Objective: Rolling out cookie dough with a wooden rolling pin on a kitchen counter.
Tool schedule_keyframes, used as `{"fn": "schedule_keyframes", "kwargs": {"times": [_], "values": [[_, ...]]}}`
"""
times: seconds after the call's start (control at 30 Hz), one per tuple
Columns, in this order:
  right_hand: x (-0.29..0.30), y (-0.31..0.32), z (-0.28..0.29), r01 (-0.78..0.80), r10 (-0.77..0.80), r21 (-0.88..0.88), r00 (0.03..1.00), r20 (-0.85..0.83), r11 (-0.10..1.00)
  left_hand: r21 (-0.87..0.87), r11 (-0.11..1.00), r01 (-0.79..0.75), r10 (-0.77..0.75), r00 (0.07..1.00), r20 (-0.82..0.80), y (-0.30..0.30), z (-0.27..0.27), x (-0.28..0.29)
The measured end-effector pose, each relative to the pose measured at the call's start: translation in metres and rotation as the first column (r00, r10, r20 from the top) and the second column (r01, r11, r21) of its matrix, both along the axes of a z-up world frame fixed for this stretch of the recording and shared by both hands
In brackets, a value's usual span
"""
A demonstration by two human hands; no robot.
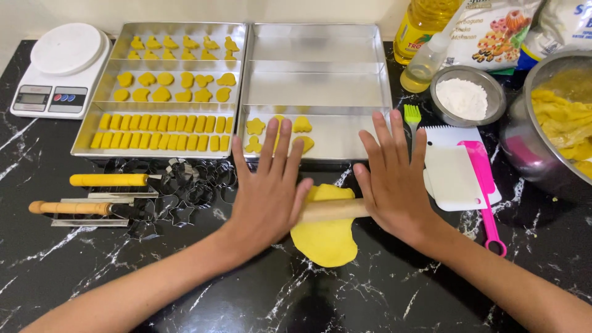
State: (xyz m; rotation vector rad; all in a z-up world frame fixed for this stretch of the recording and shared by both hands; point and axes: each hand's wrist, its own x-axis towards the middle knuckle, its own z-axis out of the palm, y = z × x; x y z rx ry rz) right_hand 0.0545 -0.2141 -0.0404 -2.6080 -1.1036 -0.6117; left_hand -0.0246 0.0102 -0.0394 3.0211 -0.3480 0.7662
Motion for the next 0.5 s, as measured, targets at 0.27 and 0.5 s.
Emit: {"fn": "schedule_keyframes", "kwargs": {"times": [0.27, 0.5], "values": [[-0.025, -0.007, -0.016, -0.025, 0.014, -0.056, 0.982, -0.188, 0.998, -0.009, 0.999, 0.053, -0.054, 0.975, -0.215, -0.014, -0.011, -0.027], [-0.062, -0.017, -0.011, -0.032, 0.022, -0.035, 0.971, -0.238, 0.999, -0.036, 0.987, 0.156, -0.160, 0.959, -0.234, -0.022, -0.012, -0.060]]}}
